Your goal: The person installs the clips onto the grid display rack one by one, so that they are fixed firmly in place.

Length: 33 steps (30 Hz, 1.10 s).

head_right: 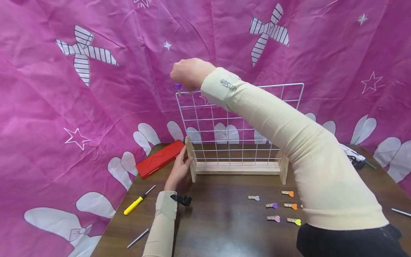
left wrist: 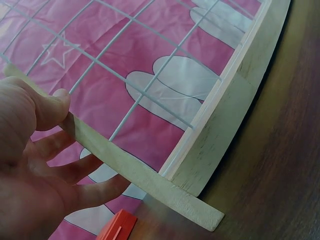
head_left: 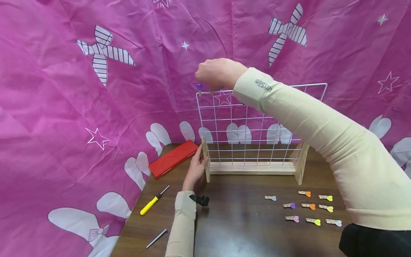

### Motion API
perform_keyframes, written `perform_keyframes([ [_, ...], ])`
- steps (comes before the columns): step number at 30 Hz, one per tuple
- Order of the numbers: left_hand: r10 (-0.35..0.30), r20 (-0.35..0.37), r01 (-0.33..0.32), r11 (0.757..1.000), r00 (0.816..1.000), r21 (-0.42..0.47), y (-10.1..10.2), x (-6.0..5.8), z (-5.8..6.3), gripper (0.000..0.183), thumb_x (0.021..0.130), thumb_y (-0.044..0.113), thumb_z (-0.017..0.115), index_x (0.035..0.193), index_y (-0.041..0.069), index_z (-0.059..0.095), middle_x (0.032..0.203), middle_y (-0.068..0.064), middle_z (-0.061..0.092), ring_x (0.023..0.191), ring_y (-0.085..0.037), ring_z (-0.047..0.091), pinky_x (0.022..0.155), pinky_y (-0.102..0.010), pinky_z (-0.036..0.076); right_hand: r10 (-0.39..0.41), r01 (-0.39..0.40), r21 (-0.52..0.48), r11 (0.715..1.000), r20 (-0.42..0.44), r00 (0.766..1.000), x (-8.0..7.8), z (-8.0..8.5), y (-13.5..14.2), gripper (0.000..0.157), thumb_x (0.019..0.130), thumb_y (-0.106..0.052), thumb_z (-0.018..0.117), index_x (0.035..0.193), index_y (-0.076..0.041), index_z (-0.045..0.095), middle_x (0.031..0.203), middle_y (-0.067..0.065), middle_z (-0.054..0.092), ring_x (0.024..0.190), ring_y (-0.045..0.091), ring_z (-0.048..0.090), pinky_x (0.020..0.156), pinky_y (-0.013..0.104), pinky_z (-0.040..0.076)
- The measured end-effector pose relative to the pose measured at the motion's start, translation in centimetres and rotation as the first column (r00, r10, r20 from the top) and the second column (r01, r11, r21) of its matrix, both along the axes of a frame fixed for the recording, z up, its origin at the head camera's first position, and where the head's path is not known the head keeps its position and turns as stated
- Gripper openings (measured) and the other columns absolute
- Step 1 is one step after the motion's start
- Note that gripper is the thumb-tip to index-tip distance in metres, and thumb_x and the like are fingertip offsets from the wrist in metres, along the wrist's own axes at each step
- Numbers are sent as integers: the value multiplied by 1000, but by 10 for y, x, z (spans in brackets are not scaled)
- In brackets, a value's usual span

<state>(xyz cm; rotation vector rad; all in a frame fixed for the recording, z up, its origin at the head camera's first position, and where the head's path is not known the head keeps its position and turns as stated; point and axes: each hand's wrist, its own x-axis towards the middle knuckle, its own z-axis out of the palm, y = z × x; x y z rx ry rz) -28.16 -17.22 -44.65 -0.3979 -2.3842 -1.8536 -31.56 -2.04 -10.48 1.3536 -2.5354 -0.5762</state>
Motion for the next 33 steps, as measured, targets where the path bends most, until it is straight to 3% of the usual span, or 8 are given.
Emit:
perform_keyframes([
  [5, 4, 15, -4, 1000, 1000, -6, 4, 6, 8, 66, 92, -4, 47, 149, 11, 16, 142, -23, 34, 124, -37, 41, 96, -51, 38, -47, 48, -27, 998, 20, 999, 0, -1, -4, 15, 77, 3, 50, 79, -6, 63, 81, 10, 62, 69, 26, 55, 65, 41, 52],
  [13, -6, -24, 7, 1000, 1000, 22, 6, 4, 8, 66, 91, -8, 46, 148, 8, 17, 140, -27, 34, 123, -40, 41, 96, -52, 37, -128, 133, -91, 987, 57, 990, 5, 7, 9, 11, 81, -6, 53, 86, -3, 61, 84, 12, 58, 72, 29, 55, 68, 43, 50],
  [17, -5, -29, 6, 999, 1000, 35, 5, 4, 7, 64, 91, -8, 46, 147, 2, 17, 138, -30, 35, 123, -40, 40, 96, -50, 38, -81, 87, -204, 975, 36, 996, 7, 3, 27, 12, 83, -12, 53, 75, -5, 57, 72, 9, 52, 63, 26, 48, 58, 42, 47],
  [21, 6, -16, -5, 1000, 1000, 26, 5, 5, 7, 64, 91, -7, 47, 147, 2, 17, 138, -30, 36, 123, -39, 40, 96, -49, 39, -11, 24, -322, 946, 42, 999, 14, -4, 52, 17, 83, -7, 46, 67, -9, 48, 62, 4, 43, 57, 20, 39, 49, 34, 36],
  [27, 28, -6, -28, 1000, 1000, 3, 4, 6, 9, 65, 91, -6, 48, 147, 4, 17, 139, -28, 36, 122, -39, 42, 95, -51, 38, 23, 39, -424, 905, 141, 990, 24, -25, 92, 11, 87, -10, 51, 76, -10, 55, 67, 2, 51, 62, 19, 47, 55, 32, 39],
  [33, 27, 15, -27, 1000, 1000, -7, 5, 6, 9, 65, 92, -4, 48, 148, 5, 16, 141, -26, 34, 123, -38, 41, 95, -51, 39, 38, 52, -482, 874, 175, 984, 37, -67, 140, 10, 85, -9, 58, 76, -13, 56, 67, -2, 52, 60, 13, 47, 55, 29, 41],
])
